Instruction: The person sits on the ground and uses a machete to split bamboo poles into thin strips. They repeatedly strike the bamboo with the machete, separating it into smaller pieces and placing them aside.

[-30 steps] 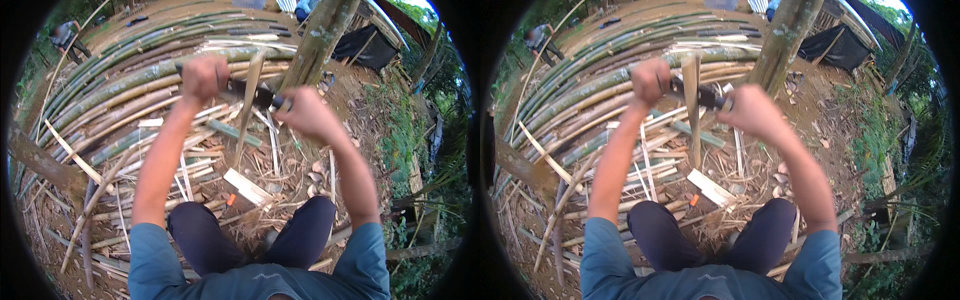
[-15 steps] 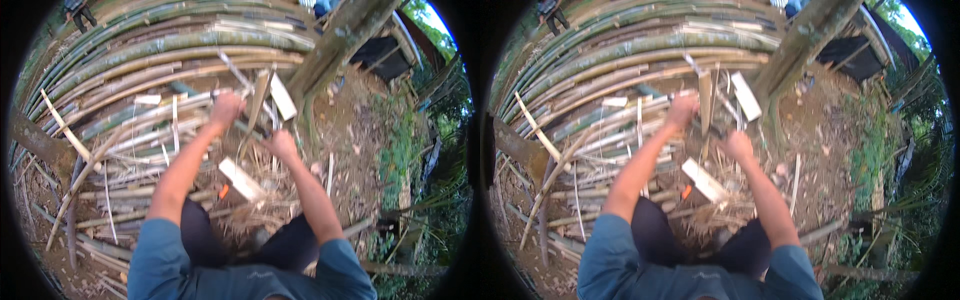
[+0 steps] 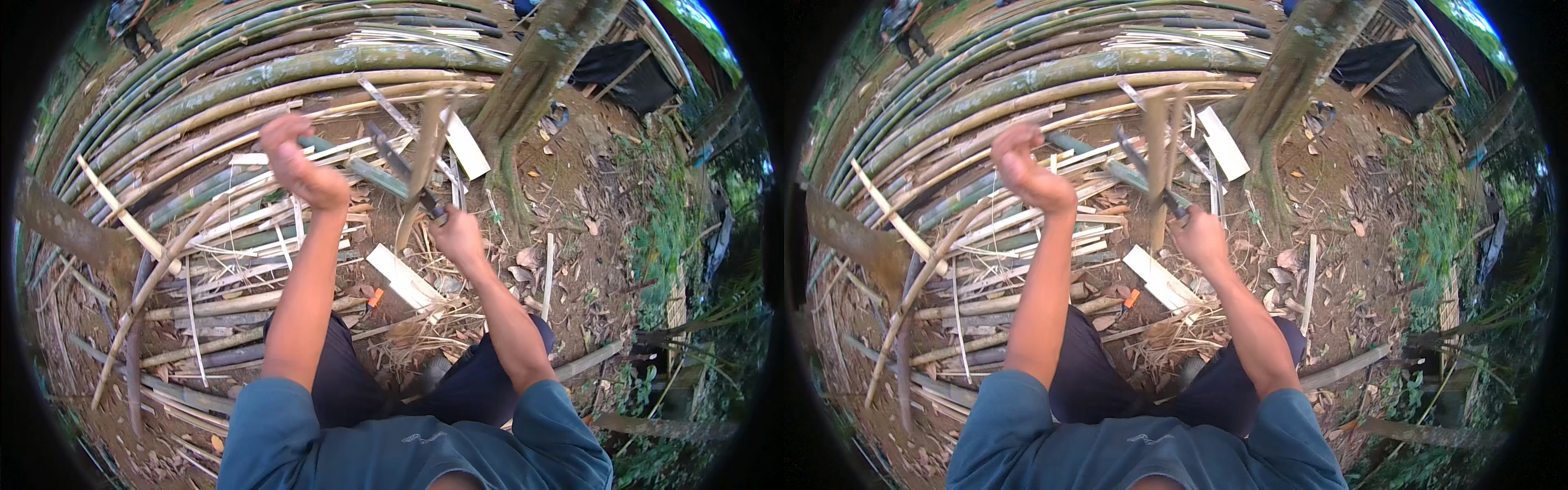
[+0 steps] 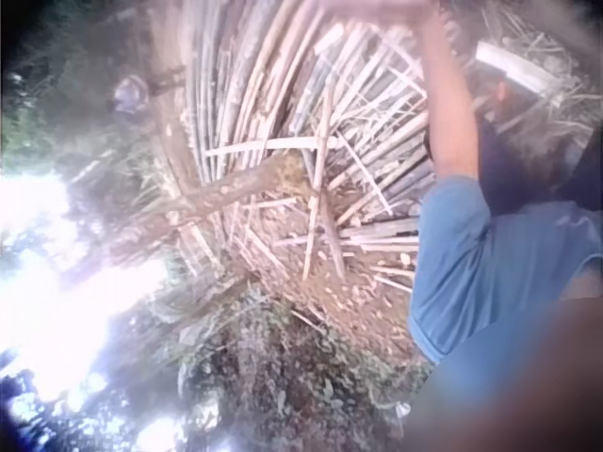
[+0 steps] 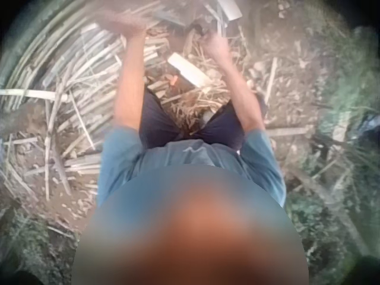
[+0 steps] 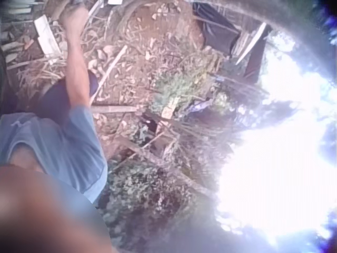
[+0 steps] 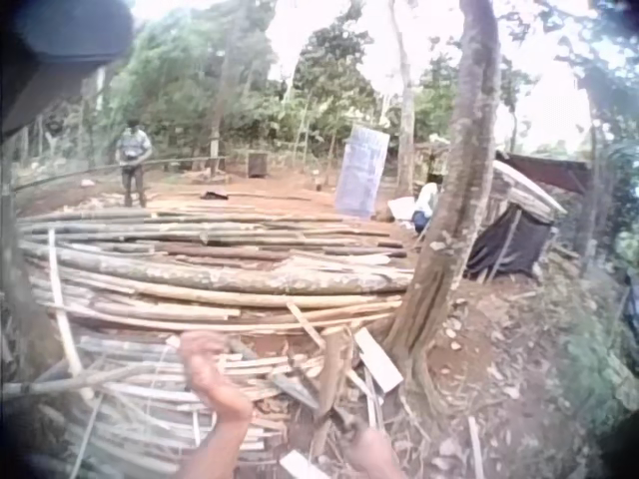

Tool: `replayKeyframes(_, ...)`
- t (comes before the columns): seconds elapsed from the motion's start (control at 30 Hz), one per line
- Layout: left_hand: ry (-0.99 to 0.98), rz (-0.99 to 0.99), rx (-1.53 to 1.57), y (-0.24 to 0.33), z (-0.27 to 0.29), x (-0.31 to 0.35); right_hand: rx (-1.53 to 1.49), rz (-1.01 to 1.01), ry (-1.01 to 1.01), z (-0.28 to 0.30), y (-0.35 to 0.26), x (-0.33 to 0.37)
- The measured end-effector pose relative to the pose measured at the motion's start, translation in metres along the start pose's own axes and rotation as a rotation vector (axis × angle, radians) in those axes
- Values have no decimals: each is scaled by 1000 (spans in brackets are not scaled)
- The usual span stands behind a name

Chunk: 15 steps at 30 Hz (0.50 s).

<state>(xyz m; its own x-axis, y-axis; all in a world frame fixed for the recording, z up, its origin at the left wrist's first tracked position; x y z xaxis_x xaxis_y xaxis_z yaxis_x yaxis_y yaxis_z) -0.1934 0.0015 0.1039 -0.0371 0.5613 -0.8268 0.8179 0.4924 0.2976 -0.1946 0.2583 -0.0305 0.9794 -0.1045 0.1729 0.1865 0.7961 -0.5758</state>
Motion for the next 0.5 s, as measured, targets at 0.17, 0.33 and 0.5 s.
replayKeyframes(0.17, 148, 248, -228, -27, 82, 32, -343, 343, 435, 111, -53, 38)
replayKeyframes(0.33, 291, 266, -271, -34, 106, 14, -434, 335, 374, 192, -117, 56)
replayKeyframes(0.5, 366, 336, -238, -34, 100, 10, -21, -20, 147, 22, -31, -8)
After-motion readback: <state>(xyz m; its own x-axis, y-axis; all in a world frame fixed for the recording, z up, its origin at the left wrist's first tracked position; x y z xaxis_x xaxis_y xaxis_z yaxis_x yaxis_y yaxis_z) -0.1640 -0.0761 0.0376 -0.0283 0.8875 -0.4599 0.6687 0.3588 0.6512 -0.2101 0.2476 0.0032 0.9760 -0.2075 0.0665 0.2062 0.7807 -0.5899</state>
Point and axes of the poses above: each hand's wrist, its own x-axis away from the middle knuckle, its own z-axis out of the back of the hand, y = z × x, the point moved 4 cm from there along -x, towards the middle knuckle, and after that the axes turned 7 degrees about -z, right-handed, at the moved point
